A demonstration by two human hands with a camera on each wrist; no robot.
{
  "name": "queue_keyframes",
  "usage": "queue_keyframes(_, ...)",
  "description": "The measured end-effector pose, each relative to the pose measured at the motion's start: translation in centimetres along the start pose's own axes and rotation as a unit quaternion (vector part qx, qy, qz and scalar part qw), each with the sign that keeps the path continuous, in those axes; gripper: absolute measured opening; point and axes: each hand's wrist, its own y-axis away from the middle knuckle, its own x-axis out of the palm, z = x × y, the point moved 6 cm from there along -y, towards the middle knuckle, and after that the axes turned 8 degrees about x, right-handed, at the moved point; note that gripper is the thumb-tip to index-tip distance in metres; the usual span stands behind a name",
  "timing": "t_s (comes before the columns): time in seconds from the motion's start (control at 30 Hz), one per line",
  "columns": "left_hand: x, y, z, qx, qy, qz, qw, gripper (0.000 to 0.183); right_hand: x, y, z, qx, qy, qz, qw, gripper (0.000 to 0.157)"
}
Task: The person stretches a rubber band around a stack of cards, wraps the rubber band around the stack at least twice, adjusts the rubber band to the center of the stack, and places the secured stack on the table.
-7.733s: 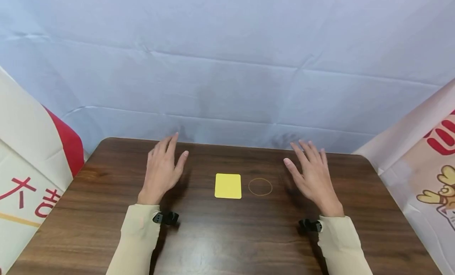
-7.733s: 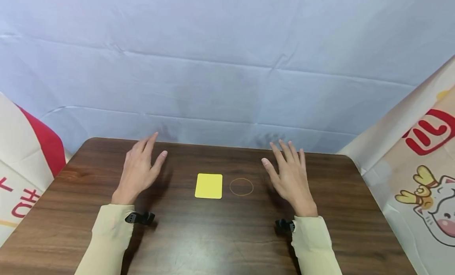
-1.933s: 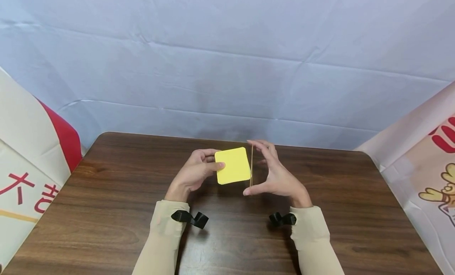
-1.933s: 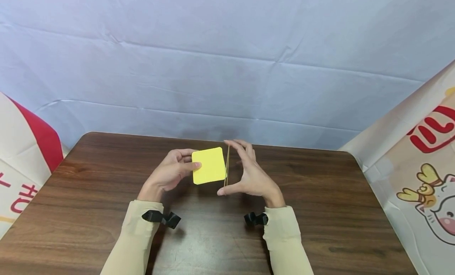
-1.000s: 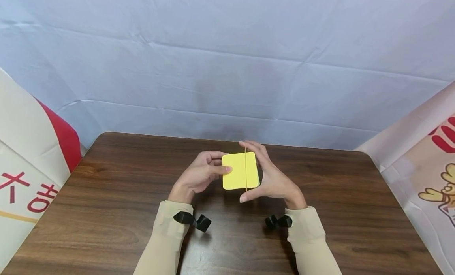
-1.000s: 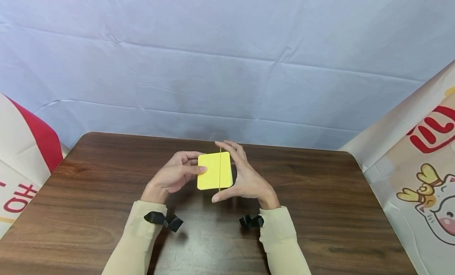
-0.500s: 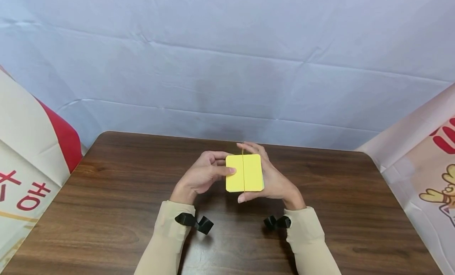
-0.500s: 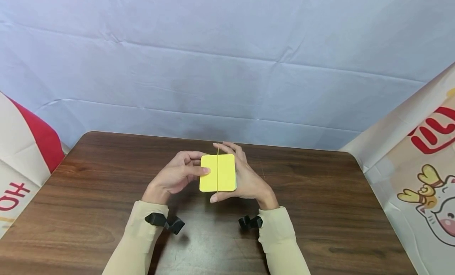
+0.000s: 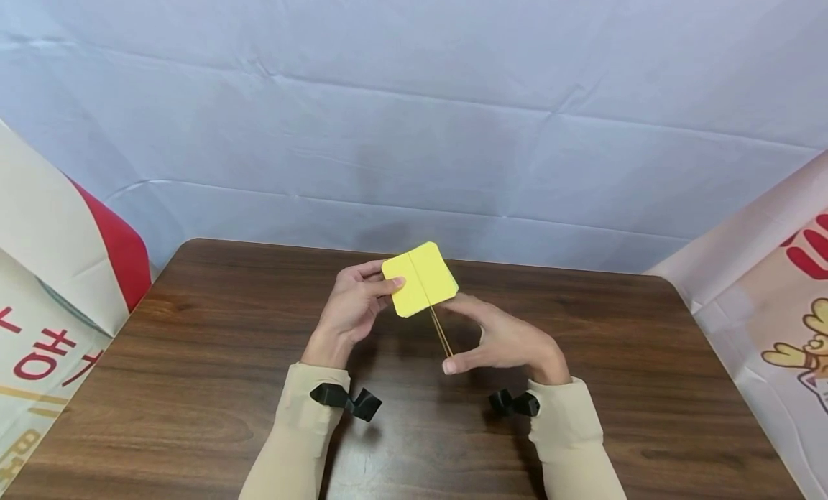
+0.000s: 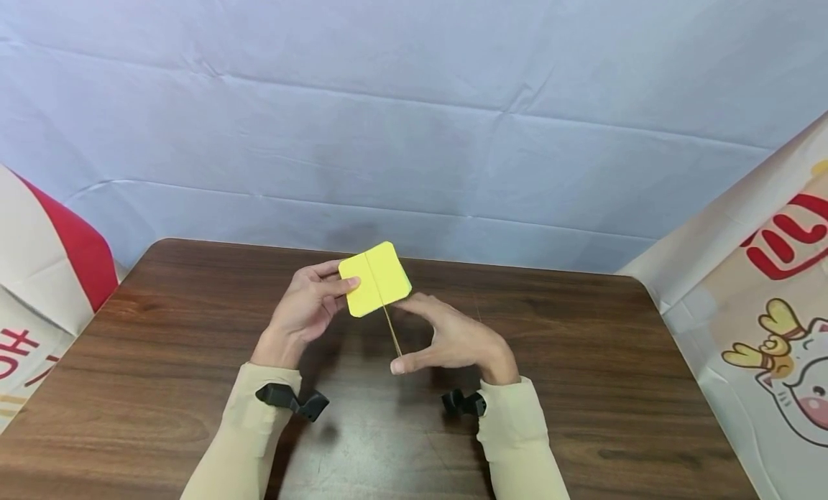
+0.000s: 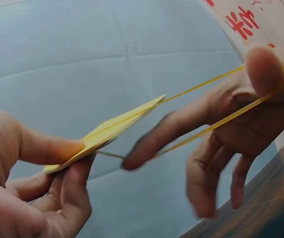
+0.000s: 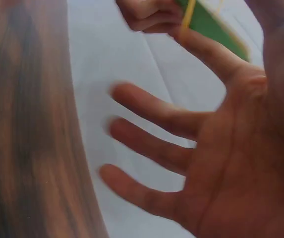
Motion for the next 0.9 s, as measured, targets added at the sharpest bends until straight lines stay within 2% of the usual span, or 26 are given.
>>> queue_keyframes(0.17, -1.1, -0.4, 0.3, 0.011, 0.026, -0.058, 0.9979, 0.037, 0.5, 0.3, 1.5, -0.056, -0.018, 0.055, 0.997, 0.068)
queue_keyframes(0.33, -1.9, -0.8, 0.7, 0.015, 0.033, -0.089, 0.9954, 0.036, 0.6, 0.5, 2.9, -0.11, -0.051, 0.057, 0.991, 0.043)
queue_keyframes(0.43, -2.2, -0.9, 1.0, 0.007, 0.044, -0.101, 0.9939, 0.037, 0.6, 0.5, 3.8, -0.131, -0.074, 0.047, 0.987, 0.035)
queue_keyframes(0.53, -2.5, -1.0, 1.2, -0.002, 0.063, -0.109, 0.992, 0.037, 0.5, 0.7, 5.1, -0.159, -0.09, 0.035, 0.982, 0.035)
queue_keyframes(0.67, -2.7, -1.0, 1.4, -0.007, 0.084, -0.118, 0.9895, 0.038, 0.0, 1.0, 7.1, -0.189, -0.091, 0.004, 0.978, 0.045)
queue_keyframes(0.77, -2.9, -1.0, 1.3, -0.008, 0.097, -0.125, 0.9874, 0.037, -0.1, 0.8, 7.7, -0.19, -0.048, -0.038, 0.98, 0.047)
queue_keyframes(0.9, -3.1, -0.8, 1.3, -0.008, 0.119, -0.133, 0.9839, 0.038, 0.5, 0.0, 6.8, -0.155, 0.04, -0.093, 0.983, 0.058)
